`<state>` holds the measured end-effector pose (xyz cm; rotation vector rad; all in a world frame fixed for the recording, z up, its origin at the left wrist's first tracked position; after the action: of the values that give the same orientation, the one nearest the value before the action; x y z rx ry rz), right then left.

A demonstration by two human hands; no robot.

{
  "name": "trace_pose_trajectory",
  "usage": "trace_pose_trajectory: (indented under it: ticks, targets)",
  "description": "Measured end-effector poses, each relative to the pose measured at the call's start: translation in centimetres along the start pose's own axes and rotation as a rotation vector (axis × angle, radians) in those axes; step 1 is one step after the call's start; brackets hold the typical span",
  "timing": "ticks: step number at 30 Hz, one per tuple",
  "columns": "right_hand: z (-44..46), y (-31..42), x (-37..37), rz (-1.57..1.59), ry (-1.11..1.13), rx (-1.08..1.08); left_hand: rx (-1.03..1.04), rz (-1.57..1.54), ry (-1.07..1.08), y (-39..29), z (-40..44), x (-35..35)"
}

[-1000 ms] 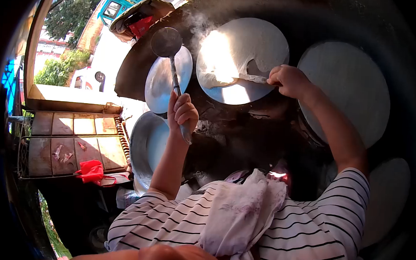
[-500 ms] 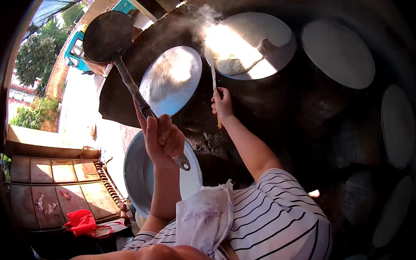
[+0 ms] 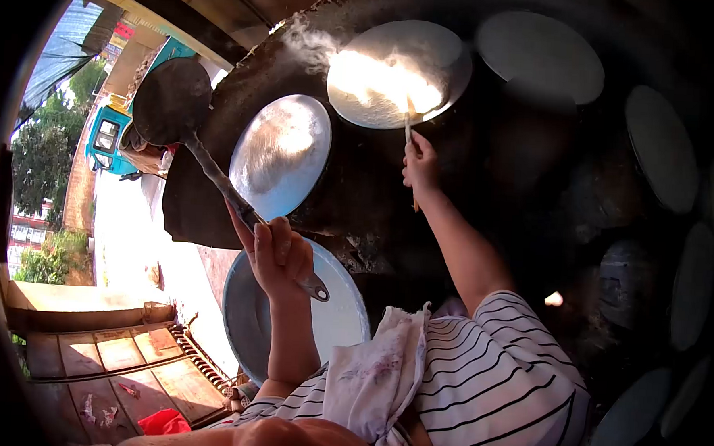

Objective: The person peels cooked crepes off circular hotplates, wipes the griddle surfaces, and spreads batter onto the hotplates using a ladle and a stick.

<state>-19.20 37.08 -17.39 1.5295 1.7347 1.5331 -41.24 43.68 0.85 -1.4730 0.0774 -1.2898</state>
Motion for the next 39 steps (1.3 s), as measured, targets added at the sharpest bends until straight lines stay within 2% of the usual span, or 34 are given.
trace_pose_trajectory:
  ticks: [1,2,5,6,10,14,15,17,18,21,22,24,25,27,28,29,31,32,33,34,35,37,38,39]
  targets:
    - [-2.5,-1.0,-0.2,-0.187,0.065,0.067,0.025,-0.003,0.032,0.2,0.1,-0.1]
    - [-3.9,-2.4,-2.0,-0.224,0.063,0.174,0.021,0.007,0.053,0.4,0.1,-0.4]
    - [-3.3,-0.4,-8.5,-0.167,-0.039,0.105,-0.015,0.011,0.100,1.6,0.8,-0.9]
    - [-2.0,0.5,-9.5,-0.155,-0.037,0.119,-0.093,-0.022,-0.002,2.0,0.9,-0.2]
    - [4.1,5.6,-9.9,-0.174,-0.118,0.147,-0.061,0.123,0.000,4.2,2.5,1.7]
    - [9.9,8.5,-9.9,-0.159,-0.052,0.103,-0.103,0.093,0.006,7.2,5.5,3.6]
    - [9.9,7.9,-10.2,-0.205,-0.002,0.036,-0.142,0.109,0.008,8.0,5.9,4.2]
    - [4.1,8.2,-10.9,-0.513,0.164,0.034,-0.175,0.119,0.016,9.3,7.7,5.2]
    - [4.5,8.9,-12.5,-0.463,0.123,0.044,-0.145,0.161,0.019,10.1,8.5,4.8]
    - [3.2,7.6,-19.3,-0.355,0.054,0.192,-0.310,0.420,-0.117,11.5,10.4,6.3]
    - [4.6,9.0,-19.4,-0.309,0.054,0.160,-0.372,0.379,-0.093,12.7,11.3,6.8]
    - [7.7,11.2,-16.8,-0.429,0.067,0.098,-0.454,0.332,-0.016,16.0,13.5,8.2]
    - [10.0,12.0,-16.1,-0.519,0.031,0.047,-0.465,0.420,-0.085,17.2,14.3,9.4]
    - [11.7,9.9,-15.2,-1.002,-0.147,-1.038,-0.548,0.294,-0.068,18.5,16.0,9.7]
    - [8.0,13.6,-14.8,-1.080,-0.030,-0.779,-0.578,0.218,0.023,17.9,16.4,9.3]
    - [8.9,13.1,-16.9,-1.020,-0.152,-0.778,-0.676,-0.152,0.158,17.1,16.6,8.6]
    - [8.2,10.8,-21.3,-0.924,-0.318,-0.728,-0.795,-0.316,0.094,15.6,17.2,8.3]
    - [7.6,10.3,-21.0,-1.040,-0.251,-0.636,-0.848,-0.315,0.001,16.0,17.9,8.3]
    - [6.9,11.6,-20.0,-1.151,-0.204,-0.567,-0.824,-0.188,-0.037,16.8,18.7,8.5]
    - [8.0,10.7,-19.1,-1.111,-0.176,-0.683,-0.789,-0.063,-0.057,18.1,19.7,9.1]
    - [9.3,10.5,-19.0,-1.242,-0.148,-0.745,-0.748,0.064,-0.075,18.8,20.6,9.5]
    - [11.4,12.8,-19.7,-1.192,-0.141,-0.912,-1.030,-0.492,0.050,20.1,22.5,7.9]
    - [12.5,12.9,-20.6,-1.112,-0.205,-1.018,-1.162,-0.680,0.070,20.2,22.8,7.2]
    - [12.6,13.0,-21.0,-1.176,-0.164,-0.841,-1.280,-0.882,0.053,19.5,21.7,6.5]
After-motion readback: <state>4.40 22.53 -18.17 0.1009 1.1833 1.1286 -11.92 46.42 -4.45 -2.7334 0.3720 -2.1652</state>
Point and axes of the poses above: each hand's wrist, its own z-axis towards the middle knuckle, its own x-axis out of the palm, y = z × x, the point moved 3 cm from there along z, towards the middle knuckle, and after that the axes turned 1 degree about -y, right-handed, at the moved point
